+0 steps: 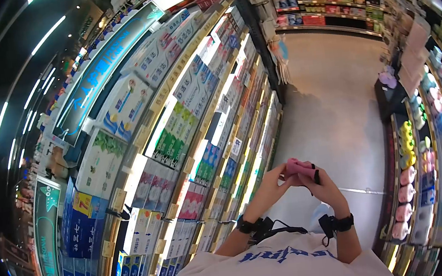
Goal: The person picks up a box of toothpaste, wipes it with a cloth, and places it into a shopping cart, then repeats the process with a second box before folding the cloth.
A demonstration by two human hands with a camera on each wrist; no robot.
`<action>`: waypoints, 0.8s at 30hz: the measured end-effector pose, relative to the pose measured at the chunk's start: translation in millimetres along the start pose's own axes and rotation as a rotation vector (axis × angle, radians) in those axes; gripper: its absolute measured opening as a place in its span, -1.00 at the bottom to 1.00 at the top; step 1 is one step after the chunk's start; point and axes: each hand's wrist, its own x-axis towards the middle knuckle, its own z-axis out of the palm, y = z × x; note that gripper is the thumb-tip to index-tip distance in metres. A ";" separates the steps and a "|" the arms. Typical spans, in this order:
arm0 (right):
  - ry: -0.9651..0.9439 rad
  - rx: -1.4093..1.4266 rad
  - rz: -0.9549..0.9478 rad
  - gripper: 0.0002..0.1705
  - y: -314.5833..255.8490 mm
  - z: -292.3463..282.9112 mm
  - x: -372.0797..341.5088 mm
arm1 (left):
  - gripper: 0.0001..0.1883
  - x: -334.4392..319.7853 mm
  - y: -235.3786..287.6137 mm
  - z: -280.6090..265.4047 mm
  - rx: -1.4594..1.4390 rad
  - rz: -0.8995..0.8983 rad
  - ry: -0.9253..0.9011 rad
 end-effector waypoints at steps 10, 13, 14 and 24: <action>-0.090 0.024 -0.076 -0.69 -36.4 -186.8 120.7 | -0.78 194.2 15.3 69.5 0.173 0.056 0.070; -0.105 0.064 -0.107 -0.68 -46.1 -216.7 155.5 | -0.78 239.3 24.7 73.1 0.212 0.040 0.101; -0.111 0.070 -0.133 -0.68 -44.5 -223.3 168.9 | -0.78 251.4 29.4 70.6 0.215 0.023 0.108; -0.154 0.071 -0.069 -0.66 -21.2 -238.4 345.2 | -0.77 352.6 -39.9 -1.4 0.278 -0.061 0.430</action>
